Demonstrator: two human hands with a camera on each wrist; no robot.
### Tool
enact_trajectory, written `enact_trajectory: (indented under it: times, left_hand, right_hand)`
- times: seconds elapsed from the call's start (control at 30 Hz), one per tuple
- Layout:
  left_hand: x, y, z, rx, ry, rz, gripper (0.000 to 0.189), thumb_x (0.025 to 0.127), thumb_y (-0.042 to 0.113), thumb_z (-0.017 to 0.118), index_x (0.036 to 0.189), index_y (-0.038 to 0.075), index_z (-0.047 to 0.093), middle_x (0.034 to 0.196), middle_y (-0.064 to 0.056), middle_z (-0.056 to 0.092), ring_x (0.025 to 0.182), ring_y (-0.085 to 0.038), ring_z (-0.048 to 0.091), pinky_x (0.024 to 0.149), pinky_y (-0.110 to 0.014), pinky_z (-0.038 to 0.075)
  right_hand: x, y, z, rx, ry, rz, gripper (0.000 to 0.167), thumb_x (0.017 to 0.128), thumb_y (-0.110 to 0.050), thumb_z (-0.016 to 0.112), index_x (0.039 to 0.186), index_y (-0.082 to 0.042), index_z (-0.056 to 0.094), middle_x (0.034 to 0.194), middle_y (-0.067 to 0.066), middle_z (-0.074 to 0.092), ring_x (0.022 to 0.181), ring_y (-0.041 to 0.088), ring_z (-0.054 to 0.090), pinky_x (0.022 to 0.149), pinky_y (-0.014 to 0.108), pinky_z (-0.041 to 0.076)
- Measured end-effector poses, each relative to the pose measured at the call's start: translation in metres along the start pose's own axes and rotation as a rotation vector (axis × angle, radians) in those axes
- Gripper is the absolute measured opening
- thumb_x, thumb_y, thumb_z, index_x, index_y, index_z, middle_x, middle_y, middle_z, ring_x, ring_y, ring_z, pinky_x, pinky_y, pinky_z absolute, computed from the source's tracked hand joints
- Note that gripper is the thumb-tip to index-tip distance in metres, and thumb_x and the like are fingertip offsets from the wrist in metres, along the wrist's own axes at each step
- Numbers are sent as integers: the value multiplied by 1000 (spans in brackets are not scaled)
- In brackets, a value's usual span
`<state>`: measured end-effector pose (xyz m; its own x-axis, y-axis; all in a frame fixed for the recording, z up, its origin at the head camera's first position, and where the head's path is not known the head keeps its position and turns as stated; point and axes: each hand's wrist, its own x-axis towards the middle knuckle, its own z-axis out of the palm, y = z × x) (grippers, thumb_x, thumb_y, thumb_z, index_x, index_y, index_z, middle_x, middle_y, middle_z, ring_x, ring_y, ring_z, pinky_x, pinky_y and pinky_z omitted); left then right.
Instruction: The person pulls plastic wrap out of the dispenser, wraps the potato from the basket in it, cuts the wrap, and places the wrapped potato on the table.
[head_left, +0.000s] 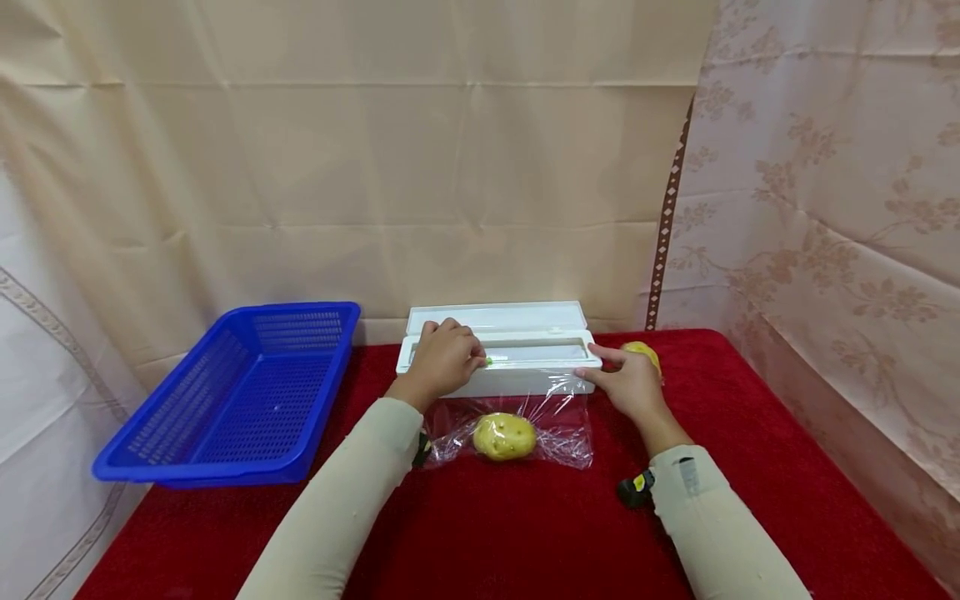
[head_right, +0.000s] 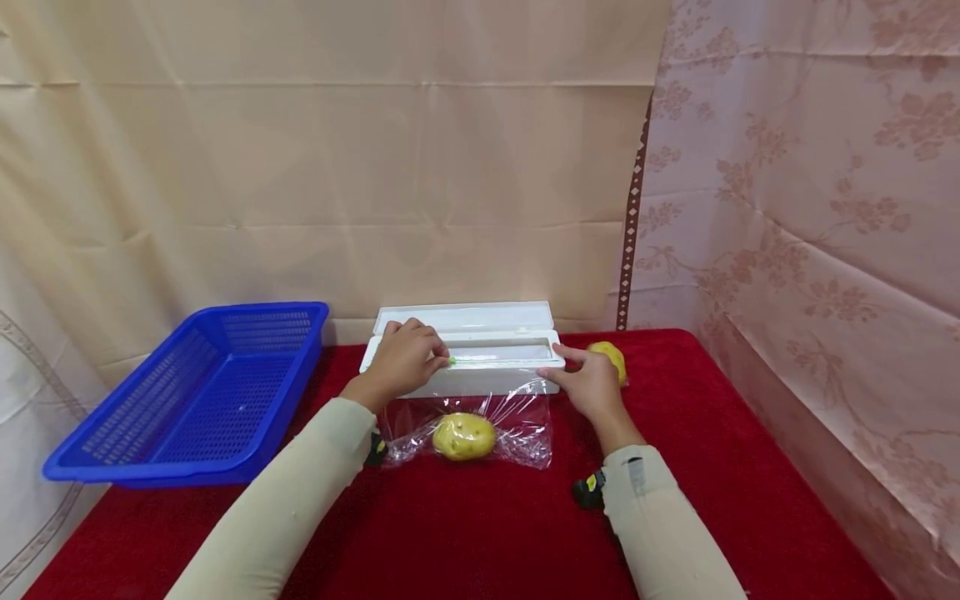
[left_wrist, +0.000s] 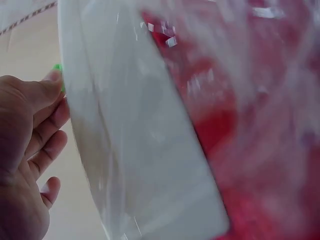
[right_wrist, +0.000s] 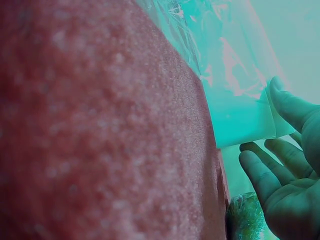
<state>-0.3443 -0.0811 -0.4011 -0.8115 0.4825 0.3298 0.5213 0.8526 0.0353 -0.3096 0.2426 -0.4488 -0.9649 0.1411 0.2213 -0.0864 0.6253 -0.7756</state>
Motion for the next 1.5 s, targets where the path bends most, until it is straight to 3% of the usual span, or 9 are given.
enact_trajectory:
  times: [0.43, 0.57, 0.7, 0.9, 1.07, 1.3, 1.5]
  left_hand:
    - [-22, -30, -5, -25, 28, -50, 12, 96, 36, 73, 97, 25, 79, 108, 7, 74, 119, -21, 56, 98, -49, 37]
    - [-29, -37, -5, -83, 4, -102, 13, 97, 34, 73, 97, 22, 78, 109, 4, 72, 120, -24, 56, 95, -50, 42]
    - [-36, -41, -6, -176, -8, -109, 14, 98, 27, 73, 98, 14, 77, 114, -6, 67, 117, -28, 56, 98, -47, 50]
    - [-45, -51, -8, -237, 84, -49, 8, 95, 13, 75, 93, 6, 74, 129, -23, 57, 124, -40, 52, 109, -51, 46]
    - [-57, -62, -9, -274, 150, -52, 7, 93, 9, 75, 91, 3, 72, 133, -30, 54, 125, -46, 54, 105, -56, 48]
    - [-66, -70, -9, -280, 193, -106, 9, 95, 11, 74, 94, 2, 72, 123, -25, 58, 115, -39, 58, 100, -52, 49]
    - [-73, -68, -8, -286, 173, -186, 9, 99, 16, 70, 99, 7, 71, 117, -15, 61, 106, -32, 64, 94, -47, 53]
  right_hand:
    - [1, 4, -7, 4, -19, 40, 71, 82, -52, 85, 140, -18, 65, 144, 18, 61, 126, 34, 53, 96, 41, 44]
    - [0, 5, -6, -5, -26, 53, 70, 82, -52, 84, 141, -19, 65, 145, 19, 60, 129, 36, 52, 100, 46, 43]
    - [0, 5, -4, -21, -18, 27, 69, 81, -52, 85, 139, -19, 66, 144, 19, 61, 128, 36, 54, 100, 46, 45]
    - [2, 4, -1, -5, -8, 17, 69, 80, -52, 86, 138, -19, 67, 140, 19, 64, 123, 34, 55, 92, 38, 44]
    - [2, 4, -3, -10, -2, 28, 69, 81, -52, 86, 138, -20, 67, 138, 18, 64, 122, 33, 56, 94, 38, 43]
    - [2, 2, -3, -6, -23, 28, 70, 82, -53, 84, 140, -19, 65, 141, 18, 62, 126, 33, 54, 98, 41, 43]
    - [0, 0, -2, 9, -28, 25, 67, 83, -49, 85, 140, -18, 65, 139, 18, 63, 124, 32, 54, 99, 41, 43]
